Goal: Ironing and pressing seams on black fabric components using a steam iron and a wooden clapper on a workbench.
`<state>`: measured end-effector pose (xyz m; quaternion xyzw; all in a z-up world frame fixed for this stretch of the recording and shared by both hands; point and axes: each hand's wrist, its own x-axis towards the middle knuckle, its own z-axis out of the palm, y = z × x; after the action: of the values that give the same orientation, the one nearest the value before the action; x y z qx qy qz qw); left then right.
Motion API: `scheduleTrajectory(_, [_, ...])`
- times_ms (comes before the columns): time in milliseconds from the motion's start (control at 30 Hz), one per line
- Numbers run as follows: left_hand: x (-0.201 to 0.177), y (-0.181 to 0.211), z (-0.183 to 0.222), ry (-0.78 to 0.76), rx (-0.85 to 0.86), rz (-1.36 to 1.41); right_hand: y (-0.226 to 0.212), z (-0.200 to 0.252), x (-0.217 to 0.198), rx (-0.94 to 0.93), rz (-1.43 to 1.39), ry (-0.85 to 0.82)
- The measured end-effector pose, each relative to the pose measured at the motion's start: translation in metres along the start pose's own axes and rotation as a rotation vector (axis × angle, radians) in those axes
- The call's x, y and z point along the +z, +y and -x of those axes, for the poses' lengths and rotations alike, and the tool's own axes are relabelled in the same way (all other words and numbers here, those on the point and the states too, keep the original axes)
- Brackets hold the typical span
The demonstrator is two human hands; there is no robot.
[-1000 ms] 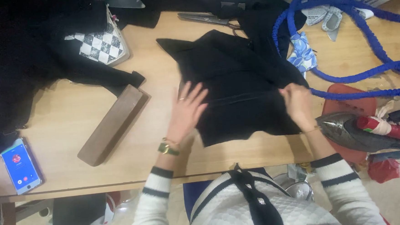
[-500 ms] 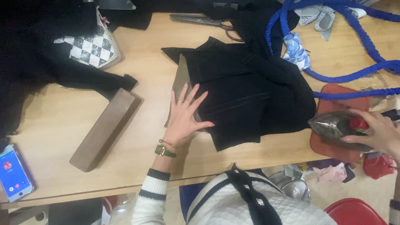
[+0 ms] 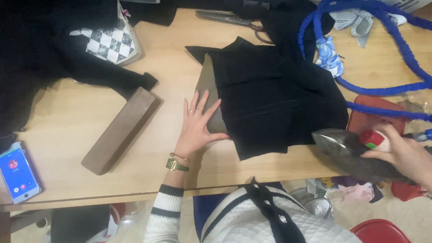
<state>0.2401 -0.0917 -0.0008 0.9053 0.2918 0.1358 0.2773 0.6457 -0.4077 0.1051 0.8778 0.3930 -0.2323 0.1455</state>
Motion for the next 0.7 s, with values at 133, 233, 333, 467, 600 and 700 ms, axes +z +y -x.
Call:
scheduleTrajectory(133, [-0.006, -0.007, 0.014, 0.034, -0.028, 0.026, -0.038, 0.003, 0.007, -0.598, 0.313, 0.321])
scheduleTrajectory(233, [-0.021, -0.03, 0.035, 0.136, -0.084, -0.002, -0.118, 0.004, -0.011, -0.903, 0.418, 0.613])
scheduleTrajectory(333, [-0.043, -0.068, 0.065, 0.358, -0.203, -0.364, -0.194, 0.0, -0.028, -0.742, 0.222, 0.578])
scheduleTrajectory(467, [-0.078, -0.096, 0.112, 0.335, -0.57, -0.394, -0.24, -0.008, -0.034, -0.747, 0.185, 0.466])
scheduleTrajectory(600, [-0.093, -0.104, 0.123, 0.28, -0.643, -0.351, -0.271, -0.004, -0.04, -0.772, 0.172, 0.403])
scheduleTrajectory(700, [-0.092, -0.119, 0.118, 0.278, -0.622, -0.452, -0.289, -0.001, -0.045, -0.818, 0.162, 0.399])
